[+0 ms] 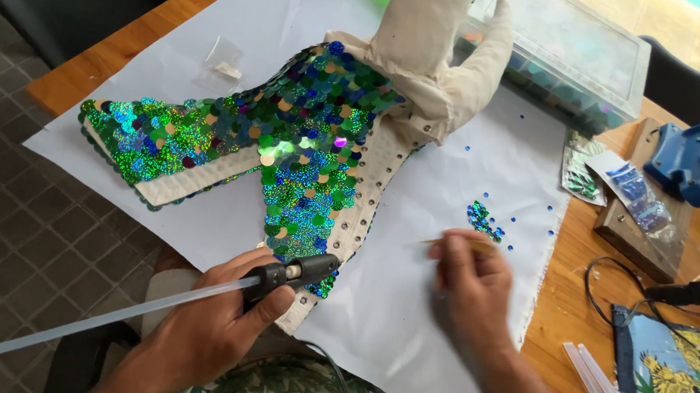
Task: Applying individual sequins to a garment using a hot glue gun and a small pick-up tool
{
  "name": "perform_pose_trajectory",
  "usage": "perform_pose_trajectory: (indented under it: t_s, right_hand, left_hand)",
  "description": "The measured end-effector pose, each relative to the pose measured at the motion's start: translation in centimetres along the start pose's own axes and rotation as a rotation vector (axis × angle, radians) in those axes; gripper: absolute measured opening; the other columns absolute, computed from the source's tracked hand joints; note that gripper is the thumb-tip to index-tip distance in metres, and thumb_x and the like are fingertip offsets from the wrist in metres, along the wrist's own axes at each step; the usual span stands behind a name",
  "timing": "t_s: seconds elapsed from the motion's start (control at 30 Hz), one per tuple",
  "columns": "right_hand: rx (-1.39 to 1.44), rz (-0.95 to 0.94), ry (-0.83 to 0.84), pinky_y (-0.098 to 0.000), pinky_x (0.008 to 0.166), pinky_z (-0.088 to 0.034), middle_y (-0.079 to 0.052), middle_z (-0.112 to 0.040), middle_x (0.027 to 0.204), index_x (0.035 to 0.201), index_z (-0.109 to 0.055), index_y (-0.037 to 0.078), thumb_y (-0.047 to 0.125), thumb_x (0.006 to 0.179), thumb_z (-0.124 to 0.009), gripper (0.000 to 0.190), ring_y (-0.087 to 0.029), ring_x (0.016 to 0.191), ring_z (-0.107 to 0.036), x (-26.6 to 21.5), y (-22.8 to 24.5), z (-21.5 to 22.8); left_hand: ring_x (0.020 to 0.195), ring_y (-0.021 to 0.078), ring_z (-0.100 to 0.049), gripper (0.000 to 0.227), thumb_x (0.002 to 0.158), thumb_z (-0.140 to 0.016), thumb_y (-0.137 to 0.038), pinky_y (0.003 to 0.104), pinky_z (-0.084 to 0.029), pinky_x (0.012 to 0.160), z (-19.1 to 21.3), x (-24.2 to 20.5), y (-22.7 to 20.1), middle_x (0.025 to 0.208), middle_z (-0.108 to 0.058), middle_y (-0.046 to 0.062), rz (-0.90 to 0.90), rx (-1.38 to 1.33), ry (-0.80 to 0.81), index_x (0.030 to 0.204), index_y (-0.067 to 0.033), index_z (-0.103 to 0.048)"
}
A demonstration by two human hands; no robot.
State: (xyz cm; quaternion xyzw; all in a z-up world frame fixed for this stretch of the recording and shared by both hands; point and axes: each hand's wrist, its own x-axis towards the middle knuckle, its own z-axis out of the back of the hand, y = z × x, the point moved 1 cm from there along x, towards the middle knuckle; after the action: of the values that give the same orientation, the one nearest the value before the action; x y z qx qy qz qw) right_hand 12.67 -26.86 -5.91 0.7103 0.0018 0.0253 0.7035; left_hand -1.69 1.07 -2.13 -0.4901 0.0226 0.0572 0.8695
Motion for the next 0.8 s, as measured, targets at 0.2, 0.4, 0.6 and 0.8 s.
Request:
perform_pose_trajectory:
  t_s: [0.2, 0.4, 0.6, 0.8]
  right_hand:
    - [-0.372, 0.159, -0.248, -0.0223, 0.052, -0.04, -0.002, -0.066, 0.076, 0.088, -0.065, 0.011, 0.019, 0.111, -0.058, 0.025, -0.007, 0.057, -0.05, 2.6, 1.8, 6.7]
    - [-0.172, 0.091, -0.247, -0.0304, 0.051, -0.042, -0.02, -0.066, 0.088, 0.109, -0.058, -0.004, 0.008, 0.116, -0.053, 0.015, -0.021, 0.054, -0.048, 2.7, 0.6, 9.1]
    - [-0.197, 0.071, -0.229, -0.0289, 0.049, -0.039, -0.019, -0.067, 0.087, 0.109, -0.058, 0.0, 0.008, 0.112, -0.054, 0.009, -0.02, 0.052, -0.047, 3.0, 0.4, 9.3]
    - [-0.415, 0.132, -0.296, -0.0268, 0.047, -0.047, -0.008, -0.065, 0.075, 0.104, -0.064, 0.005, 0.015, 0.105, -0.061, 0.011, -0.013, 0.052, -0.055, 3.8, -0.4, 10.2]
  left_hand:
    - [0.095, 0.0181, -0.069, 0.049, 0.089, -0.057, -0.058, 0.033, -0.052, 0.086, -1.0, 0.0, 2.6, 0.1, -0.073, 0.001, 0.008, -0.072, -0.086, 0.112, -0.0176, -0.072]
    - [0.082, 0.0167, -0.056, 0.06, 0.086, -0.047, -0.068, 0.03, -0.044, 0.076, 0.1, 0.0, -0.1, 0.09, -0.058, -0.001, 0.233, -0.132, 0.072, 0.111, -0.0204, -0.072]
    - [0.105, 0.0181, -0.066, 0.064, 0.085, -0.053, -0.065, 0.032, -0.05, 0.092, -0.6, -0.1, 0.6, 0.114, -0.072, 0.0, 0.269, -0.173, 0.045, 0.129, -0.0215, -0.069]
    - [0.129, 0.0129, -0.064, 0.07, 0.079, -0.062, -0.062, 0.031, -0.045, 0.109, -2.2, -0.2, 3.4, 0.135, -0.072, -0.002, 0.315, -0.085, -0.08, 0.134, -0.0198, -0.068]
